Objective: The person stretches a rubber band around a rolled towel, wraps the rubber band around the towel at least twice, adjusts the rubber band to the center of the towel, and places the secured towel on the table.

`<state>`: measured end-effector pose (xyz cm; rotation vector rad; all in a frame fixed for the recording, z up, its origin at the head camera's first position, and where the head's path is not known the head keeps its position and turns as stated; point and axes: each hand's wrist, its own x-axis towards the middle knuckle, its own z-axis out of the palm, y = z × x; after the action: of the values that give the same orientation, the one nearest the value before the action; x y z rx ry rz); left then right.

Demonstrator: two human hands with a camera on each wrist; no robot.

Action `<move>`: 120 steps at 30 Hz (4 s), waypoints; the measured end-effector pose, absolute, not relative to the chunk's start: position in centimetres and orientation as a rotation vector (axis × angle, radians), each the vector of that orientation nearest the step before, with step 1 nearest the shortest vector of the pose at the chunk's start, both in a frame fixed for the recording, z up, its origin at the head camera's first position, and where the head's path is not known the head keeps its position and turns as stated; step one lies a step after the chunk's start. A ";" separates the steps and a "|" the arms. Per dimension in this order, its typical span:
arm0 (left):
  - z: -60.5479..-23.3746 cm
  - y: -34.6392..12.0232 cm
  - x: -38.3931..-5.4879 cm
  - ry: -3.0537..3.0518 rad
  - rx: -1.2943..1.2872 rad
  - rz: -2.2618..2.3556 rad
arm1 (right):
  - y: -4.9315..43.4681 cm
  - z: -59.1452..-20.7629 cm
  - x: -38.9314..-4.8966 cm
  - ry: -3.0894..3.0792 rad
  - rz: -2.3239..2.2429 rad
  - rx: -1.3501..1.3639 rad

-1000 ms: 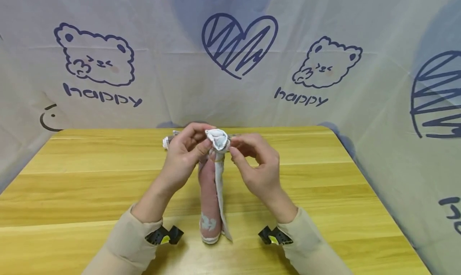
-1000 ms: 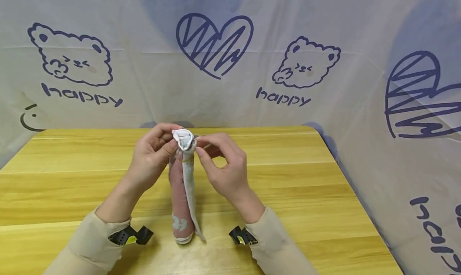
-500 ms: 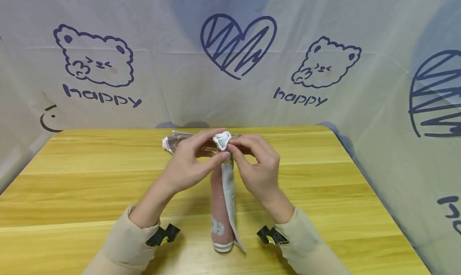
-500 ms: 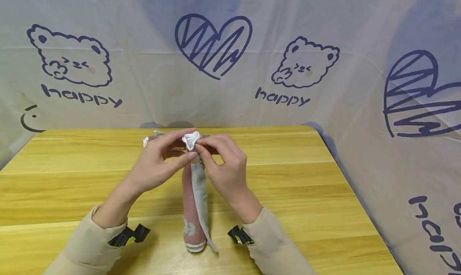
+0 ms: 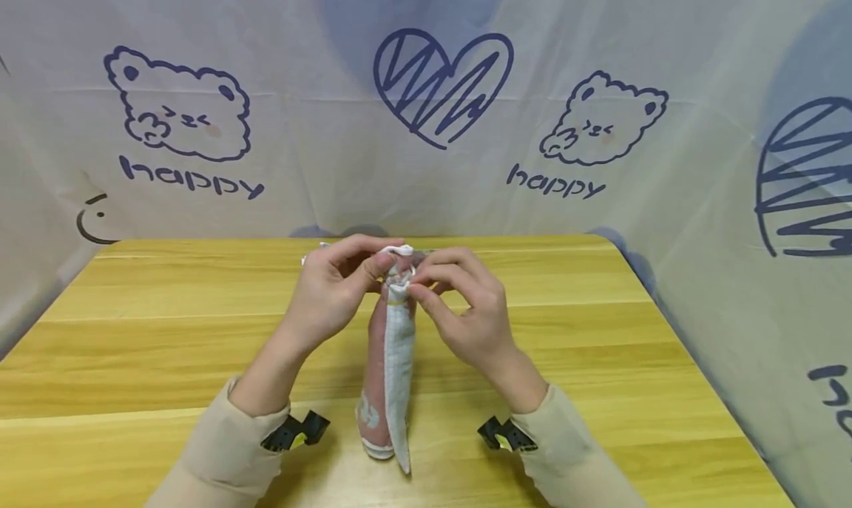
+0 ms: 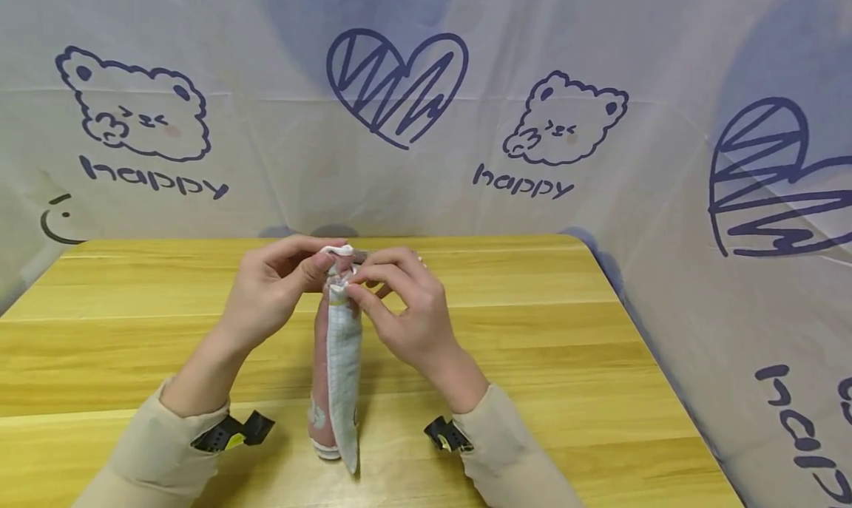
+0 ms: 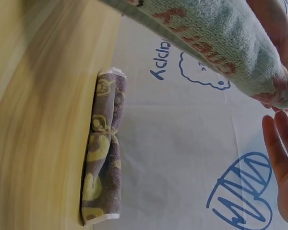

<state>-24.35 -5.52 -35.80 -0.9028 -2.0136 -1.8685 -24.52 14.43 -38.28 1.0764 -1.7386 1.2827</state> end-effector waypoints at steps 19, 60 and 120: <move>-37.0 -4.2 -24.1 -2.028 -0.725 -1.710 | 14.7 -38.3 -24.2 -1.754 0.901 1.103; -37.5 -4.2 -24.9 -2.205 -0.657 -1.694 | 15.5 -39.3 -25.2 -1.977 0.928 1.246; -37.7 -3.0 -24.3 -1.927 -0.584 -2.048 | 14.8 -38.8 -24.3 -1.585 0.745 1.017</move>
<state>-24.28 -2.97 -37.71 -0.5839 -1.9274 -2.0477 -24.31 14.83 -38.81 1.0167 -1.5853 0.7453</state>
